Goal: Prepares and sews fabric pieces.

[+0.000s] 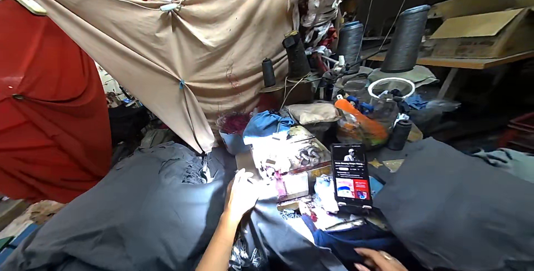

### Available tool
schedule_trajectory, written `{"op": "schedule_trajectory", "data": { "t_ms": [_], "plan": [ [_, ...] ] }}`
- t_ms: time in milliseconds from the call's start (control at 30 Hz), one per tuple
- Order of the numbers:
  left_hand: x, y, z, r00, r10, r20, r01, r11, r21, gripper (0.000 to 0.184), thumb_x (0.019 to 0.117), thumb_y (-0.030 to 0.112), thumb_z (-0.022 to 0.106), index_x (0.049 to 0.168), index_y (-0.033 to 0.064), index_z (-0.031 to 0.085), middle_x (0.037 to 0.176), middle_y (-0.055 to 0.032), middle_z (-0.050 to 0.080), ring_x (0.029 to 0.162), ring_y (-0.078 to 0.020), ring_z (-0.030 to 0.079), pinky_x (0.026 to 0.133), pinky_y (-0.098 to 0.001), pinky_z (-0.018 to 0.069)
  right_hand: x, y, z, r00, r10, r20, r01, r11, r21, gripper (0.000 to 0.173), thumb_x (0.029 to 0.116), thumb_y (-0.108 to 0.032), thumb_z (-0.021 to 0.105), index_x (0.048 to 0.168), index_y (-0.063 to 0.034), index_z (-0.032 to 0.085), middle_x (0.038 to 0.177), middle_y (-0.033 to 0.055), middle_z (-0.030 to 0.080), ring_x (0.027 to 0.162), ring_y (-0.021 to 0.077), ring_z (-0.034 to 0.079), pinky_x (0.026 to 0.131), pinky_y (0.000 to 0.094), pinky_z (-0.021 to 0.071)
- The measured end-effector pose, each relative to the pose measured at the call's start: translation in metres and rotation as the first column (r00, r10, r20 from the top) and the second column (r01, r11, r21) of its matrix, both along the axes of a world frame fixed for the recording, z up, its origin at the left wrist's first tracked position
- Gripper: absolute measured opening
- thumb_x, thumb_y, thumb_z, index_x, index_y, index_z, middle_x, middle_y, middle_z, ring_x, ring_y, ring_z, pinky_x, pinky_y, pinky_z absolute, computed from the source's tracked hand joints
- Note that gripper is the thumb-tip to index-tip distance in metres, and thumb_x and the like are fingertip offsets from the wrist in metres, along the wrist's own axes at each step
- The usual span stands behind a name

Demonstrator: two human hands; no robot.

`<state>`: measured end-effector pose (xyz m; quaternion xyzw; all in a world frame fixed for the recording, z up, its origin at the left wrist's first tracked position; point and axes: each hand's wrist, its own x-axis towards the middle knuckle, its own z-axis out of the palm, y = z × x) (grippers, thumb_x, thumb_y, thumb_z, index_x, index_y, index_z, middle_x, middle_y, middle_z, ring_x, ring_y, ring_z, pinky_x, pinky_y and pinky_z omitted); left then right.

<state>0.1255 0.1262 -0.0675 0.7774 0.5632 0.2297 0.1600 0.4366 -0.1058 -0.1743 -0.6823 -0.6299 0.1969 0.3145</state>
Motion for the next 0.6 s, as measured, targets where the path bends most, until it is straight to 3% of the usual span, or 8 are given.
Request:
{"op": "schedule_trajectory", "data": {
  "t_ms": [100,167,233,333,400,467,533,600],
  "plan": [
    [-0.002,-0.009,-0.006,0.984,0.160,-0.075,-0.153,0.985,0.085,0.054,0.0941,0.038,0.065,0.141,0.0108,0.061,0.154,-0.0145,0.050,0.145,-0.0338,0.043,0.120,-0.0550,0.0309,-0.044,0.046,0.021,0.988,0.144,-0.050,-0.131,0.968,0.213,0.021,0.0968,-0.013,0.065,0.107,0.0007,0.076,0.105,0.0199,0.074,0.105,0.0383,0.070,0.097,0.0561,0.0527],
    [0.002,-0.011,-0.002,0.967,0.239,-0.089,-0.229,0.966,0.117,0.059,0.0919,0.034,0.068,0.146,0.0126,0.057,0.157,-0.0156,0.047,0.147,-0.0359,0.040,0.120,-0.0563,0.0288,-0.074,0.080,0.021,0.975,0.178,-0.131,-0.130,0.942,0.310,0.020,0.0952,-0.012,0.063,0.103,-0.0021,0.078,0.105,0.0142,0.076,0.103,0.0284,0.073,0.094,0.0477,0.0567],
    [0.007,-0.008,0.003,0.959,0.257,-0.121,-0.246,0.964,0.105,0.063,0.0929,0.034,0.068,0.150,0.0136,0.052,0.160,-0.0150,0.043,0.150,-0.0362,0.034,0.120,-0.0580,0.0252,-0.099,0.110,0.024,0.931,0.189,-0.312,-0.102,0.956,0.274,0.025,0.0970,-0.016,0.063,0.111,-0.0011,0.076,0.111,0.0123,0.076,0.104,0.0201,0.072,0.095,0.0373,0.0573],
    [0.012,0.000,0.003,0.961,0.246,-0.129,-0.232,0.966,0.114,0.054,0.0971,0.032,0.062,0.147,0.0145,0.055,0.160,-0.0116,0.043,0.153,-0.0357,0.029,0.122,-0.0608,0.0190,-0.114,0.140,0.029,0.818,0.212,-0.535,-0.173,0.977,0.123,0.029,0.0963,-0.020,0.068,0.117,0.0000,0.073,0.112,0.0114,0.074,0.105,0.0144,0.070,0.098,0.0325,0.0547],
    [0.013,-0.003,0.000,0.975,0.212,-0.072,-0.194,0.960,0.200,0.039,0.0967,0.029,0.062,0.131,0.0125,0.069,0.147,-0.0121,0.057,0.145,-0.0367,0.042,0.116,-0.0605,0.0303,-0.116,0.142,0.030,0.780,0.250,-0.573,-0.216,0.968,0.128,0.020,0.0946,-0.018,0.069,0.100,0.0003,0.074,0.090,0.0041,0.070,0.083,0.0047,0.063,0.080,0.0243,0.0518],
    [0.015,-0.007,-0.005,0.988,0.152,0.023,-0.151,0.939,0.310,0.024,0.0920,0.025,0.067,0.106,0.0079,0.077,0.120,-0.0156,0.070,0.123,-0.0374,0.060,0.102,-0.0573,0.0456,-0.115,0.138,0.029,0.758,0.295,-0.582,-0.251,0.955,0.157,0.017,0.0937,-0.019,0.068,0.091,-0.0021,0.072,0.076,-0.0030,0.062,0.069,-0.0005,0.053,0.067,0.0198,0.0452],
    [0.015,-0.010,-0.009,0.993,0.068,0.097,-0.094,0.952,0.290,0.018,0.0925,0.016,0.066,0.099,0.0033,0.077,0.105,-0.0165,0.073,0.109,-0.0352,0.067,0.099,-0.0521,0.0508,-0.113,0.134,0.028,0.743,0.305,-0.596,-0.250,0.952,0.176,0.017,0.0930,-0.021,0.069,0.087,-0.0056,0.071,0.073,-0.0072,0.059,0.066,-0.0024,0.052,0.064,0.0184,0.0446],
    [0.016,-0.007,-0.008,0.990,0.061,0.130,-0.092,0.964,0.249,0.017,0.0929,0.011,0.064,0.099,0.0016,0.077,0.103,-0.0164,0.074,0.106,-0.0332,0.068,0.101,-0.0486,0.0507,-0.112,0.135,0.031,0.750,0.275,-0.602,-0.217,0.962,0.168,0.016,0.0921,-0.021,0.069,0.086,-0.0067,0.071,0.073,-0.0075,0.059,0.066,-0.0018,0.052,0.064,0.0194,0.0447]
  ]
}}
